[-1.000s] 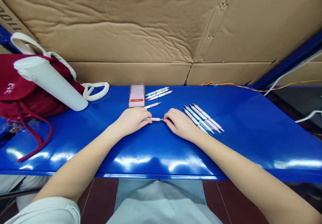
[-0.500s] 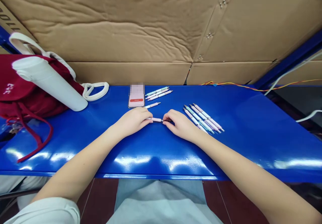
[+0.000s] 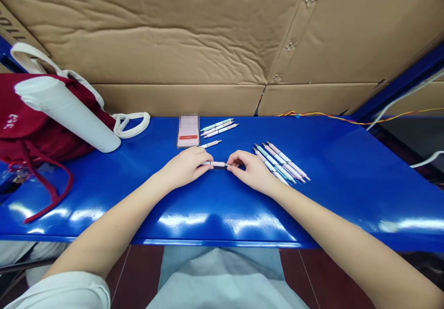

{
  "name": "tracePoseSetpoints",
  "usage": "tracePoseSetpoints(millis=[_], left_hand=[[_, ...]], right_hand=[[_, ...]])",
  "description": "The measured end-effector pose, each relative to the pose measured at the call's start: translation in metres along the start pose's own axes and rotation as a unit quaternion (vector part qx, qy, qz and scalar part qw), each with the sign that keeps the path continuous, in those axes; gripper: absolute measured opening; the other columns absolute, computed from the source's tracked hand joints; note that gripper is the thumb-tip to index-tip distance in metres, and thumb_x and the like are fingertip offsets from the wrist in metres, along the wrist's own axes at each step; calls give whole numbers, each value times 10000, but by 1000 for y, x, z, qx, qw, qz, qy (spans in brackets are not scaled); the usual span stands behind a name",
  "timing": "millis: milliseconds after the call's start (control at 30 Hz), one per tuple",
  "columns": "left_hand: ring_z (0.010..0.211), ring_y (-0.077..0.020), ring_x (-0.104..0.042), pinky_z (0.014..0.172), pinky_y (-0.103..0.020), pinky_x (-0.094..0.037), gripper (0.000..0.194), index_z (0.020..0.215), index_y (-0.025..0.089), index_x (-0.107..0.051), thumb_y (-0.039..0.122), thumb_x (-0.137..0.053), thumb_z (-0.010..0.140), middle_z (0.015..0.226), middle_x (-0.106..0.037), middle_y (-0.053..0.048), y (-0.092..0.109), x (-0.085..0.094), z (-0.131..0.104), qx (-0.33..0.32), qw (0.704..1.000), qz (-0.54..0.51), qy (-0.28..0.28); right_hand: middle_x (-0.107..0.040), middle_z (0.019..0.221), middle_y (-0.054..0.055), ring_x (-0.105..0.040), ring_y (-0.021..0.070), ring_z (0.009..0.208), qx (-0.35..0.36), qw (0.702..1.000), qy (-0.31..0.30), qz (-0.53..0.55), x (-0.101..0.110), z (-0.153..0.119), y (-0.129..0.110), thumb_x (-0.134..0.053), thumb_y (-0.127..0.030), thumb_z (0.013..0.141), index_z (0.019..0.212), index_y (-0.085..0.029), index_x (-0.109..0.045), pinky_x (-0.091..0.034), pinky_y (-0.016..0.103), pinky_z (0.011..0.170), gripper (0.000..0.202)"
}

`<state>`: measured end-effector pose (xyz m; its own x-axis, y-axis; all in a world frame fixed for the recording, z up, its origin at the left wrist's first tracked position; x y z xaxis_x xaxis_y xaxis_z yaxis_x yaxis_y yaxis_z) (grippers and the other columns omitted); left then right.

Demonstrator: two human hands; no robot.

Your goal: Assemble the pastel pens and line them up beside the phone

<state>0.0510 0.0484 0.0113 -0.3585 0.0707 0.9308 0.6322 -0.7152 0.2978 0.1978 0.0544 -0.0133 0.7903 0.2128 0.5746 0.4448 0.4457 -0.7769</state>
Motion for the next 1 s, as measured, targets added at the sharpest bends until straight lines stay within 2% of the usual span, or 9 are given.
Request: tracePoseSetpoints(millis=[167, 267, 433, 500, 633, 700, 833, 1000], left_hand=[[893, -176, -571, 807, -294, -460, 202, 964, 183, -621, 298, -465, 906, 945, -631, -51, -1, 1, -1, -3, 1000, 3, 29], [882, -177, -571, 803, -299, -462, 215, 963, 183, -620, 307, -452, 911, 934, -627, -56, -1, 2, -1, -5, 999, 8, 40], [892, -180, -569, 826, -312, -459, 220, 953, 180, -616, 316, -448, 914, 925, -622, -61, 1, 0, -1, -10, 999, 8, 53], [887, -177, -567, 820, -306, -457, 213, 945, 179, -613, 317, -454, 914, 925, -621, -58, 2, 0, -1, -11, 998, 4, 58], [874, -167, -562, 815, -289, -450, 191, 936, 175, -607, 307, -472, 910, 917, -618, -46, 3, 0, -2, -8, 998, 1, 67], [870, -164, -561, 815, -287, -448, 184, 940, 177, -608, 304, -479, 907, 915, -618, -41, 2, 1, -2, -2, 998, 4, 68], [869, -169, -565, 805, -288, -453, 186, 936, 176, -612, 298, -474, 908, 912, -621, -45, 3, 2, -2, 0, 998, 8, 66], [871, -169, -571, 810, -285, -455, 200, 925, 169, -624, 290, -465, 915, 904, -631, -52, 9, 4, -1, -25, 998, 9, 62]], right_hand=[[-609, 781, 14, -572, 143, 701, -44, 996, -2, 73, 0, 0, 6, -565, -239, 779, 822, -186, -567, -485, 292, 685, 69], [-613, 766, 13, -573, 145, 688, -54, 997, 5, 54, 1, 0, 6, -541, -258, 806, 830, -187, -567, -473, 282, 659, 79], [-602, 707, 13, -558, 148, 672, -3, 996, 16, -91, 2, 0, -3, -452, -256, 879, 750, -189, -548, -423, 269, 646, 174], [-589, 679, 11, -550, 146, 652, 7, 993, 20, -118, 2, 0, -4, -437, -264, 891, 723, -189, -534, -406, 262, 630, 208], [-577, 660, 2, -543, 137, 633, -3, 995, 12, -103, 2, 0, -2, -418, -279, 905, 729, -187, -535, -395, 253, 611, 231], [-580, 684, -1, -538, 131, 625, -2, 997, -4, -81, 2, 1, -2, -454, -286, 889, 777, -185, -552, -403, 246, 601, 180], [-585, 735, 16, -537, 137, 654, 41, 994, -18, -98, 4, 1, -7, -509, -231, 854, 840, -176, -578, -416, 251, 622, 89], [-612, 778, 54, -567, 167, 741, 91, 980, -80, -160, 1, 1, -12, -398, -264, 925, 820, -171, -602, -426, 282, 706, 247]])
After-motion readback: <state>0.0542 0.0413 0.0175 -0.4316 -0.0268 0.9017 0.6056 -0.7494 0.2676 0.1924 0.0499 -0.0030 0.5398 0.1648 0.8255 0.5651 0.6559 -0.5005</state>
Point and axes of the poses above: each hand's wrist, its own z-axis towards the middle knuckle, its own x-axis out of the back of the hand, y = z × x, the point moved 7 cm from there along z, towards the middle knuckle
